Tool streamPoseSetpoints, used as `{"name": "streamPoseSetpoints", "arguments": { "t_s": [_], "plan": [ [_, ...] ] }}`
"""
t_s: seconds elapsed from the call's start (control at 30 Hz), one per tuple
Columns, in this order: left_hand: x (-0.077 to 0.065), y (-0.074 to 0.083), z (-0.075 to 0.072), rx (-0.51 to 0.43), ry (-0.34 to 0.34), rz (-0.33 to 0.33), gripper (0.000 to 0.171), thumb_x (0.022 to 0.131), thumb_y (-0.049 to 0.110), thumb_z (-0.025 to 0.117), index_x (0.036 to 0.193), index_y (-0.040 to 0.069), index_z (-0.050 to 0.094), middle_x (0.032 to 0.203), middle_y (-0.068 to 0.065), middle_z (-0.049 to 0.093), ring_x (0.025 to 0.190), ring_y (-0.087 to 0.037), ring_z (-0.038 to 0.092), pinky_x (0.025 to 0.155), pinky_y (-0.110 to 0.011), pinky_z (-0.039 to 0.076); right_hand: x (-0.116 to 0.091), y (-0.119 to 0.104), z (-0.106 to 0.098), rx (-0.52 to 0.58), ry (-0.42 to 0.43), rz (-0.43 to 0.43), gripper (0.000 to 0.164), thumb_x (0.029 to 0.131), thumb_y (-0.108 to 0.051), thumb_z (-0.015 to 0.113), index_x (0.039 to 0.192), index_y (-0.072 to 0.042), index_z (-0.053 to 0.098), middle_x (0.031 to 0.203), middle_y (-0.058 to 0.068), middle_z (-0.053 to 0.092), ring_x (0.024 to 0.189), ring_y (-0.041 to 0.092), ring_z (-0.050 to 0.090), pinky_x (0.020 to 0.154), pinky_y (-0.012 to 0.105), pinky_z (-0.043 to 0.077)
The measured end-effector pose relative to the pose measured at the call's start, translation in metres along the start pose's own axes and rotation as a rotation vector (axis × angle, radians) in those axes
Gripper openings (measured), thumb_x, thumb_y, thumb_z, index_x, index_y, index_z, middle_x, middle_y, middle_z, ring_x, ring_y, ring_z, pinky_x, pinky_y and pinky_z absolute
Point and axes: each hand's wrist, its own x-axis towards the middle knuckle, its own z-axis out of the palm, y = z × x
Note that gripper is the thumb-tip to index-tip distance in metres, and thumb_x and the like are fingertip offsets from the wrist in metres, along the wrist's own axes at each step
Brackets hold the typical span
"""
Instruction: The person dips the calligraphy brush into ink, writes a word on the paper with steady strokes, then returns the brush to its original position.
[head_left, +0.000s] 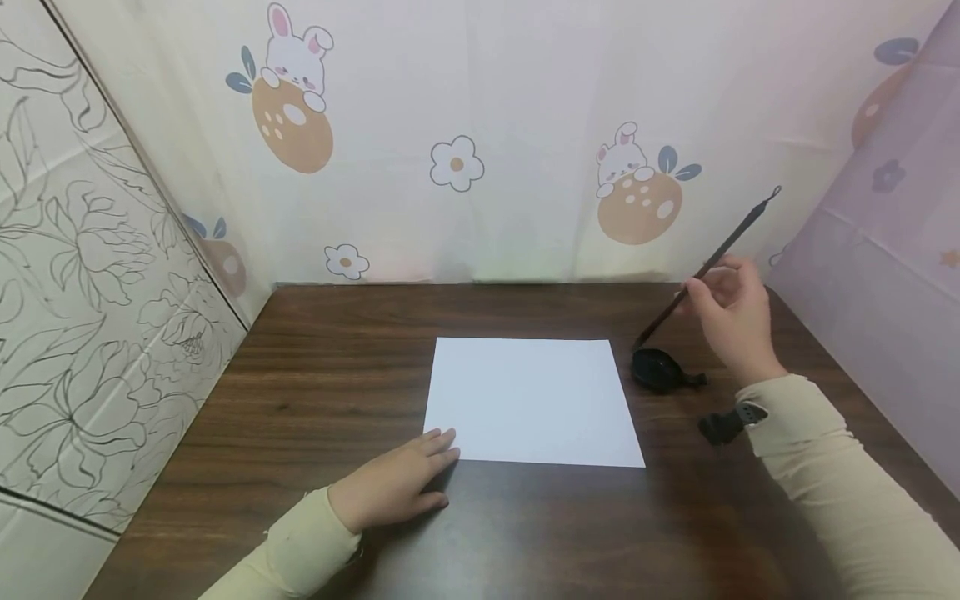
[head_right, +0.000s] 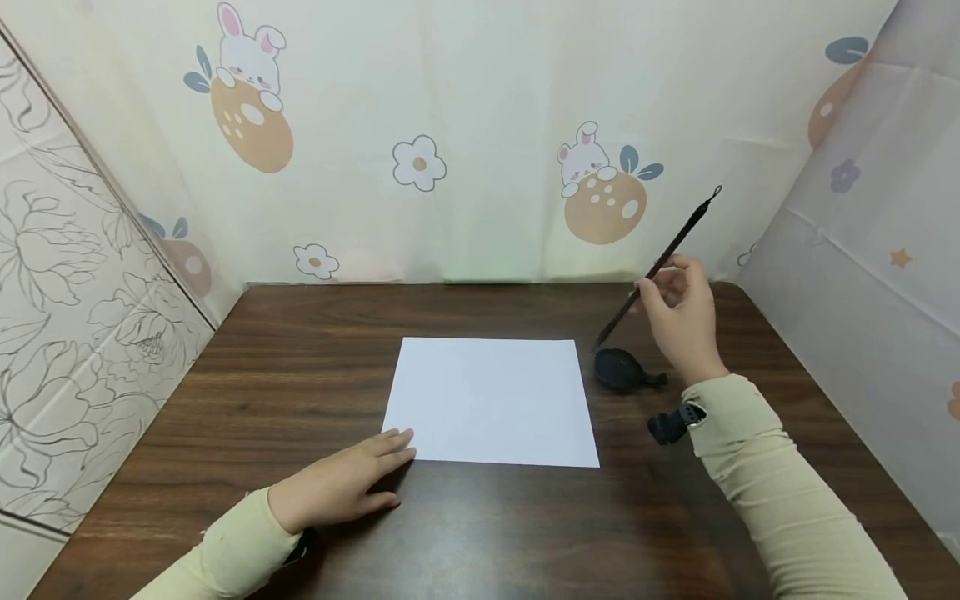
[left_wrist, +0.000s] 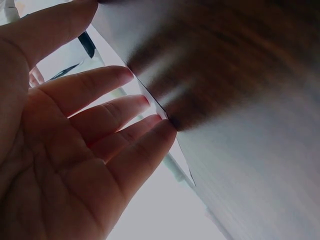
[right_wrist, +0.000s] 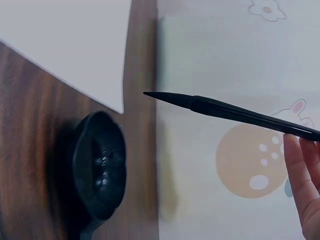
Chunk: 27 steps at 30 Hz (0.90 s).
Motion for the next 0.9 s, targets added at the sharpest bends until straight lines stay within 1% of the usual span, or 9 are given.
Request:
{"name": "streamPoseSetpoints", "arguments": {
  "t_s": [0.07, 0.1, 0.2, 0.4, 0.53, 0.63, 0.7, 0.8, 0.9],
  "plan": [
    [0.0, 0.0, 0.0, 0.003, 0.006, 0.004, 0.057, 0.089, 0.025, 0.071, 0.137, -0.001, 0.054, 0.149, -0.022, 0.045, 0.139, -0.038, 0.043, 0.113, -0.048, 0.039, 0.003, -0.002, 0.001, 0.047, 0.01, 0.011, 0.037, 0.097, -0.01, 0.058, 0.128, -0.02, 0.043, 0.097, -0.009, 0.06, 0.069, -0.003, 0.066, 0.065, 0.012, 0.055],
    [0.0, 0.0, 0.0, 0.005, 0.009, 0.007, 0.057, 0.089, 0.025, 0.071, 0.136, -0.001, 0.054, 0.149, -0.023, 0.045, 0.139, -0.038, 0.043, 0.113, -0.048, 0.039, 0.003, -0.004, 0.002, 0.054, 0.012, 0.016, 0.038, 0.097, -0.009, 0.058, 0.129, -0.021, 0.042, 0.097, -0.01, 0.059, 0.071, -0.003, 0.066, 0.066, 0.012, 0.056],
    [0.0, 0.001, 0.0, 0.011, 0.015, 0.011, 0.056, 0.089, 0.025, 0.071, 0.136, -0.002, 0.055, 0.148, -0.023, 0.046, 0.138, -0.038, 0.043, 0.113, -0.048, 0.039, 0.006, -0.01, 0.006, 0.089, 0.015, 0.023, 0.039, 0.096, -0.007, 0.058, 0.128, -0.019, 0.041, 0.096, -0.01, 0.056, 0.075, -0.001, 0.066, 0.066, 0.014, 0.057],
    [-0.001, 0.001, 0.0, 0.02, 0.015, 0.014, 0.057, 0.089, 0.026, 0.071, 0.136, -0.001, 0.054, 0.149, -0.022, 0.045, 0.139, -0.038, 0.043, 0.113, -0.048, 0.039, 0.009, -0.023, 0.024, 0.143, -0.016, -0.032, 0.039, 0.095, -0.004, 0.059, 0.127, -0.019, 0.042, 0.098, -0.007, 0.057, 0.083, 0.002, 0.066, 0.068, 0.015, 0.057],
    [0.0, 0.0, 0.0, 0.023, 0.016, 0.016, 0.056, 0.09, 0.026, 0.07, 0.137, -0.001, 0.054, 0.15, -0.022, 0.045, 0.139, -0.038, 0.043, 0.113, -0.047, 0.039, 0.01, -0.034, 0.041, 0.146, -0.051, -0.063, 0.038, 0.096, -0.009, 0.06, 0.128, -0.019, 0.043, 0.1, -0.005, 0.058, 0.083, 0.004, 0.066, 0.069, 0.016, 0.057],
    [0.0, 0.0, 0.001, 0.019, 0.016, 0.016, 0.056, 0.09, 0.025, 0.07, 0.137, -0.001, 0.053, 0.15, -0.021, 0.044, 0.14, -0.037, 0.042, 0.113, -0.047, 0.039, 0.011, -0.043, 0.056, 0.148, -0.078, -0.085, 0.038, 0.095, -0.01, 0.061, 0.128, -0.019, 0.043, 0.098, -0.006, 0.057, 0.082, 0.006, 0.066, 0.07, 0.017, 0.058],
    [0.0, -0.001, 0.001, 0.017, 0.02, 0.018, 0.057, 0.09, 0.025, 0.07, 0.137, -0.001, 0.053, 0.15, -0.021, 0.044, 0.14, -0.037, 0.042, 0.113, -0.047, 0.039, 0.011, -0.049, 0.066, 0.161, -0.093, -0.107, 0.036, 0.095, -0.009, 0.061, 0.126, -0.017, 0.044, 0.096, -0.008, 0.057, 0.082, 0.006, 0.066, 0.07, 0.017, 0.058],
    [0.0, -0.001, 0.003, 0.011, 0.03, 0.023, 0.057, 0.089, 0.025, 0.071, 0.137, 0.0, 0.053, 0.15, -0.021, 0.044, 0.139, -0.037, 0.043, 0.113, -0.048, 0.039, 0.012, -0.054, 0.083, 0.184, -0.124, -0.136, 0.033, 0.095, -0.005, 0.06, 0.124, -0.011, 0.045, 0.094, -0.01, 0.057, 0.082, 0.006, 0.065, 0.071, 0.017, 0.058],
    [0.0, -0.002, 0.004, 0.004, 0.022, 0.012, 0.057, 0.09, 0.027, 0.07, 0.138, 0.001, 0.053, 0.151, -0.02, 0.044, 0.14, -0.036, 0.042, 0.113, -0.048, 0.038, 0.012, -0.058, 0.098, 0.191, -0.166, -0.15, 0.032, 0.095, -0.006, 0.06, 0.124, -0.005, 0.044, 0.095, -0.006, 0.057, 0.083, 0.005, 0.065, 0.072, 0.018, 0.058]
  ]
}}
